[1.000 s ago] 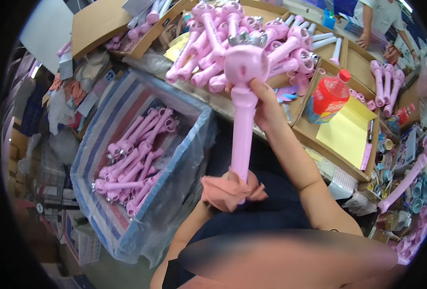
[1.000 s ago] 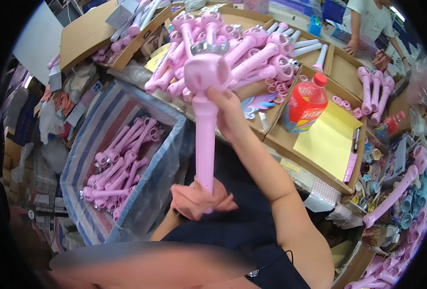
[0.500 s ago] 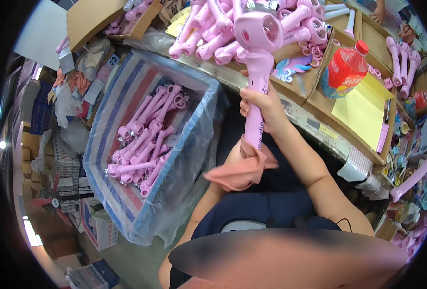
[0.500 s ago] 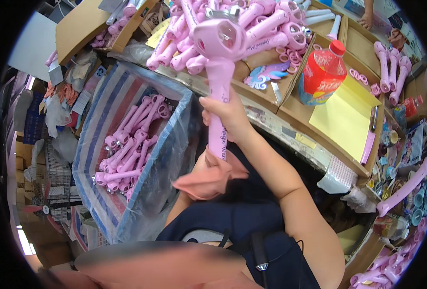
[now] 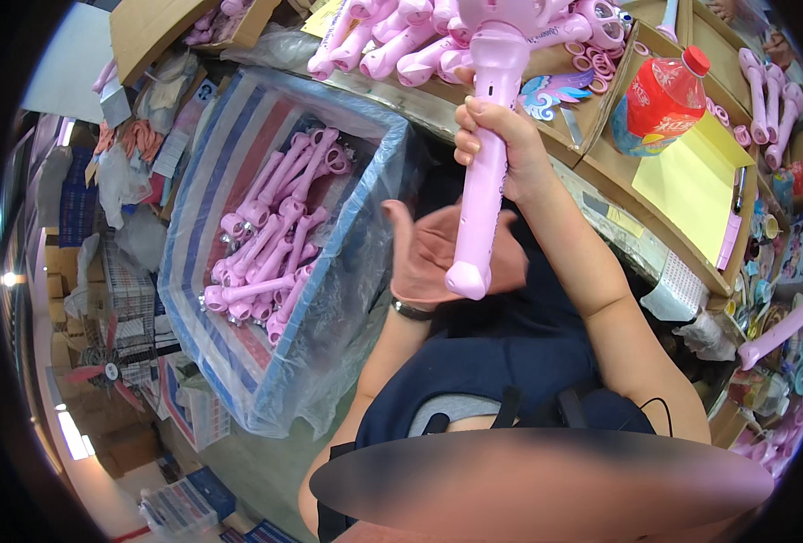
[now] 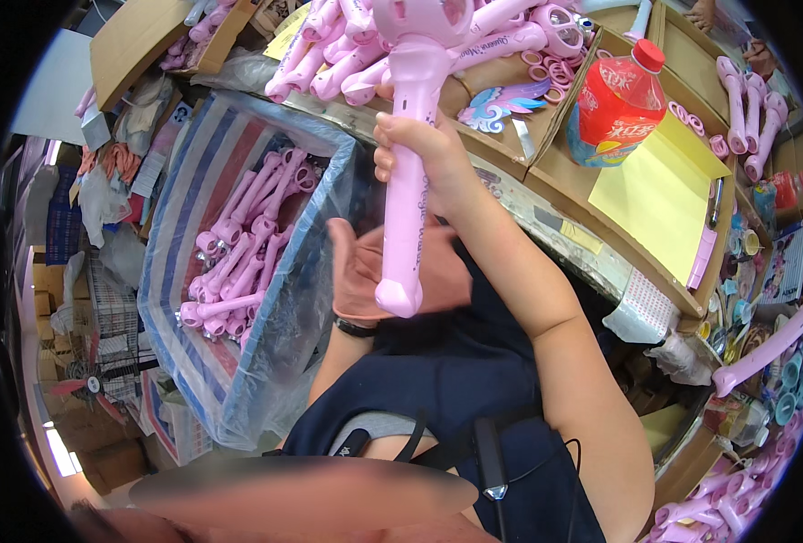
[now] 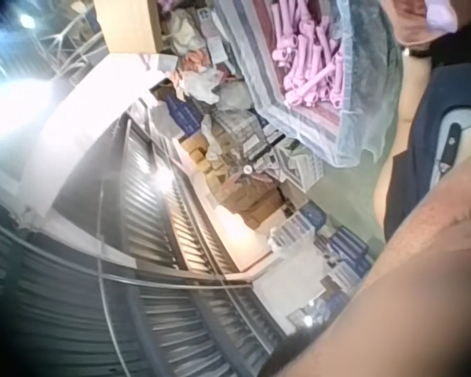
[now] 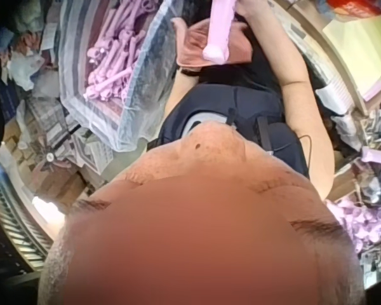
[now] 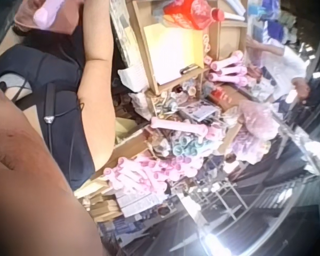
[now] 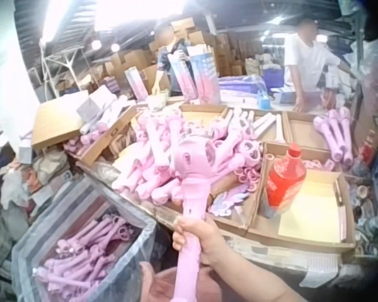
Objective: The person assembles pink plastic magic wands by inserting a small metal pin into the wand head, attaching a decorative wing piece, and wiping the wand with a cloth. They handle multiple wands one at a time, placing finished units into a bin.
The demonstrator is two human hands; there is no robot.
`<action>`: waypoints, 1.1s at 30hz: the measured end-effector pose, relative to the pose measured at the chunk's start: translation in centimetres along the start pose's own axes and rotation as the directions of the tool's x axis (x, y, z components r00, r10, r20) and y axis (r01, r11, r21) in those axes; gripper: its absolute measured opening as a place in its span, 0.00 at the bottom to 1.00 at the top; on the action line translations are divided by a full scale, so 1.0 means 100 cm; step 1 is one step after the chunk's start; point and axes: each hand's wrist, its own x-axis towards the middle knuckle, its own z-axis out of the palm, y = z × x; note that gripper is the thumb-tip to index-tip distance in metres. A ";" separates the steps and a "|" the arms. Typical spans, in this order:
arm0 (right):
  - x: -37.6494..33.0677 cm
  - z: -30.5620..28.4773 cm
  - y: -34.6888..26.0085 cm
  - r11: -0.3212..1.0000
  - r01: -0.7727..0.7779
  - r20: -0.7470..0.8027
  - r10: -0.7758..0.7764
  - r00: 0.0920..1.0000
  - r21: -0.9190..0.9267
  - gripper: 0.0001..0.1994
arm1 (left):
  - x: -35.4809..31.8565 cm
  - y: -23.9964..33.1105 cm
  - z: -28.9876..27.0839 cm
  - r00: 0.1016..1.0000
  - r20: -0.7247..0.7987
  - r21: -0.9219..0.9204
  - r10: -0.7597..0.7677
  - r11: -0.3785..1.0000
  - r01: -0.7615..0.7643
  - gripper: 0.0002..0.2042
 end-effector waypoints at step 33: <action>-0.114 0.004 0.076 -0.636 -0.012 0.022 -0.046 0.999 -0.771 0.28 | 0.017 0.044 -0.006 0.612 0.026 1.000 0.790 -0.026 -0.008 0.19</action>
